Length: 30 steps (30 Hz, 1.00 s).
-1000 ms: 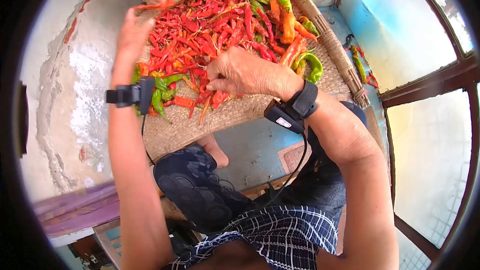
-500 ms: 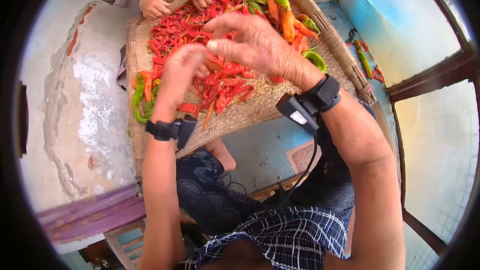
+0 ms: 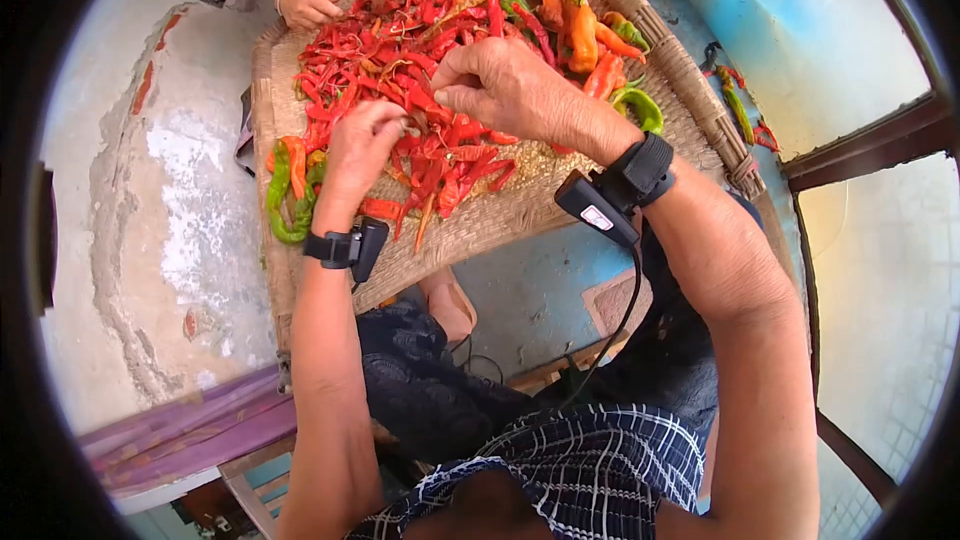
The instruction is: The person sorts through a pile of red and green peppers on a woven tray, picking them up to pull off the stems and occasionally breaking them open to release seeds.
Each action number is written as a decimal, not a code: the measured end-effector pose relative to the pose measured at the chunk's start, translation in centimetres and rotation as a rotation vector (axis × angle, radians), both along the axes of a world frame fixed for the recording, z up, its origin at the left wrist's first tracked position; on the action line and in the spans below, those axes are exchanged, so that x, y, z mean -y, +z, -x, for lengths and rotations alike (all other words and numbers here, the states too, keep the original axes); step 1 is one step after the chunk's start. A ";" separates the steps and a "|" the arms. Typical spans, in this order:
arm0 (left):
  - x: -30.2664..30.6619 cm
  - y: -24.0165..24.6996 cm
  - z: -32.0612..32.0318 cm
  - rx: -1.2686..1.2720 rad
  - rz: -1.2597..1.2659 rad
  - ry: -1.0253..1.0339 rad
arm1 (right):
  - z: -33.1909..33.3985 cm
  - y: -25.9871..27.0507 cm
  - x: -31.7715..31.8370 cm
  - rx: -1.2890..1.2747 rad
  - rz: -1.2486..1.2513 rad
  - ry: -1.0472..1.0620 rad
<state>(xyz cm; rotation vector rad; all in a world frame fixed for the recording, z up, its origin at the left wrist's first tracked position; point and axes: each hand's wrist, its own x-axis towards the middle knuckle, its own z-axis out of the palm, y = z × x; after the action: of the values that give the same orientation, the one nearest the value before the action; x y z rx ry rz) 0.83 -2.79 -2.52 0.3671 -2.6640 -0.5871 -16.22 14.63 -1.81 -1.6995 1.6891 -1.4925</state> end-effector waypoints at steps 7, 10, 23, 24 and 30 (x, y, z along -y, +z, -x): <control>2.5 3.2 -0.7 -0.299 -0.591 0.356 | -0.1 -0.2 0.2 -0.082 -0.071 0.027; 4.4 1.8 0.3 -0.663 -0.478 0.348 | 0.0 -0.3 0.1 -0.074 -0.112 0.046; 2.9 -1.5 -3.5 0.339 0.413 0.083 | -0.2 -1.2 0.9 -0.199 -0.038 0.049; 3.2 -1.0 -3.4 0.212 0.322 0.047 | -0.2 -1.1 0.8 -0.193 -0.036 0.049; 4.2 2.8 -2.3 -0.224 -0.132 0.409 | -0.3 -1.3 0.5 -0.251 -0.076 0.084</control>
<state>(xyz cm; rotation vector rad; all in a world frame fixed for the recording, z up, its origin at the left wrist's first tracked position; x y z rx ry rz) 3.11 -6.98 0.26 0.8085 -2.2534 -0.6303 -15.93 14.09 -3.16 -1.9576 1.7447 -1.2037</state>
